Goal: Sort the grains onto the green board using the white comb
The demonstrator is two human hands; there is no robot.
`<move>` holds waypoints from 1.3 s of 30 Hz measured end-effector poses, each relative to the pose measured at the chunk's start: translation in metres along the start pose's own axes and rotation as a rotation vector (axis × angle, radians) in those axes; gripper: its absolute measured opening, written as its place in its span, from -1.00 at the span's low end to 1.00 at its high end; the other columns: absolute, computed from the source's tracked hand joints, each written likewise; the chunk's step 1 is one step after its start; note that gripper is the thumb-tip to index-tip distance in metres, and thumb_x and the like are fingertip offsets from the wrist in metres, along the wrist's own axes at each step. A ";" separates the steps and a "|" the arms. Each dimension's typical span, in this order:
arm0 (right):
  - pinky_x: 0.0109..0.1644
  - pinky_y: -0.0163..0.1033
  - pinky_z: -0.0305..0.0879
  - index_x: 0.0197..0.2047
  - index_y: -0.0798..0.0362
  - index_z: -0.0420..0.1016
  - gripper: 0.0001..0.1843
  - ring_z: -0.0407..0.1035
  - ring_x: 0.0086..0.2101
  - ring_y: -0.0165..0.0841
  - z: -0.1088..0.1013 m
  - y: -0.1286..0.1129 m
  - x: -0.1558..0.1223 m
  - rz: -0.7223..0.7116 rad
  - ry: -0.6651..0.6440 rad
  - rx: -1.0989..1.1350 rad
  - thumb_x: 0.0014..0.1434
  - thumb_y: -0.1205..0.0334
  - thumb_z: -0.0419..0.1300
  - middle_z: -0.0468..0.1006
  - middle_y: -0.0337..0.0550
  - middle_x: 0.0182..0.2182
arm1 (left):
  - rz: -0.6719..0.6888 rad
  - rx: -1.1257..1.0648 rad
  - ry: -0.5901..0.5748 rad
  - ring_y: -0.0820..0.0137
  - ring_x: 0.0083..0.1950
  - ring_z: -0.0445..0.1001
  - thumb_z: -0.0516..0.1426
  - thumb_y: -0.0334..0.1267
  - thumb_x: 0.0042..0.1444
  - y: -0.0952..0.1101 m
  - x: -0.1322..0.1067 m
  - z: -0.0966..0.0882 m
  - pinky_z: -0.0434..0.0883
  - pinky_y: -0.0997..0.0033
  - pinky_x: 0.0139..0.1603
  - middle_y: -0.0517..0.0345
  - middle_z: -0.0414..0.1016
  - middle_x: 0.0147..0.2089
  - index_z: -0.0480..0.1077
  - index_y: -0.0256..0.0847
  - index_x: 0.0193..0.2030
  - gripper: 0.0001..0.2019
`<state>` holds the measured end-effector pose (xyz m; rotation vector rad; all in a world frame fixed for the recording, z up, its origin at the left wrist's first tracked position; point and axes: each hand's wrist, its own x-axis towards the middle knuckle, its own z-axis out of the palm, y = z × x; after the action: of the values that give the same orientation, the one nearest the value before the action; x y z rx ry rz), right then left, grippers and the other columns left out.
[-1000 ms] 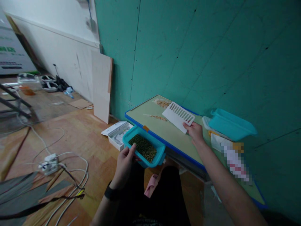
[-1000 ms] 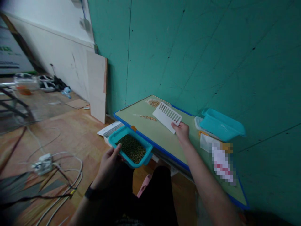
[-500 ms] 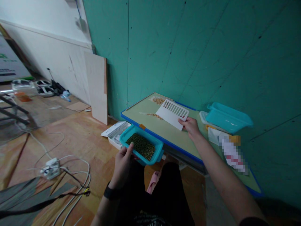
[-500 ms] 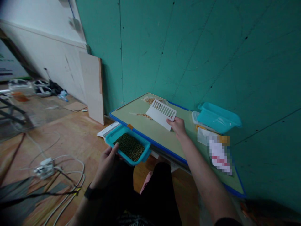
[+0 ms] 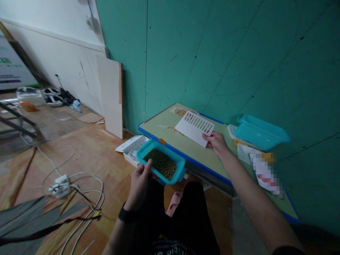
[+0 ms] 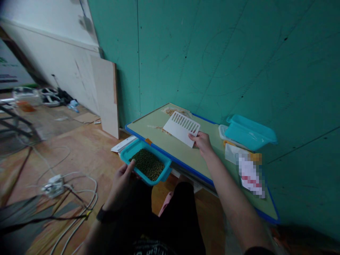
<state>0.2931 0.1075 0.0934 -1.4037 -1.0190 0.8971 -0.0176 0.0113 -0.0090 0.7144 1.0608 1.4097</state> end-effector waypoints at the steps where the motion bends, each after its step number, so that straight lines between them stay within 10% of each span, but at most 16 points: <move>1: -0.46 -0.20 0.49 -0.42 0.07 0.58 -0.55 0.57 -0.46 -0.21 0.000 -0.001 0.000 0.004 0.001 -0.001 -0.37 0.03 0.57 0.69 -0.10 -0.43 | -0.002 0.000 0.000 0.40 -0.57 0.45 0.38 0.19 -0.10 0.000 0.000 0.000 0.41 0.44 -0.52 0.25 0.45 -0.58 0.42 -0.22 -0.45 -0.52; 39: -0.37 -0.20 0.46 -0.42 0.05 0.62 -0.53 0.52 -0.44 -0.27 0.008 -0.004 -0.002 0.033 -0.058 0.040 -0.45 0.06 0.58 0.67 -0.15 -0.43 | 0.010 -0.019 -0.015 0.41 -0.58 0.45 0.37 0.17 -0.05 -0.002 0.000 0.001 0.41 0.45 -0.53 0.24 0.45 -0.60 0.42 -0.23 -0.44 -0.53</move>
<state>0.2845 0.1078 0.0971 -1.3711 -1.0185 0.9818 -0.0161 0.0111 -0.0103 0.7165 1.0318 1.4192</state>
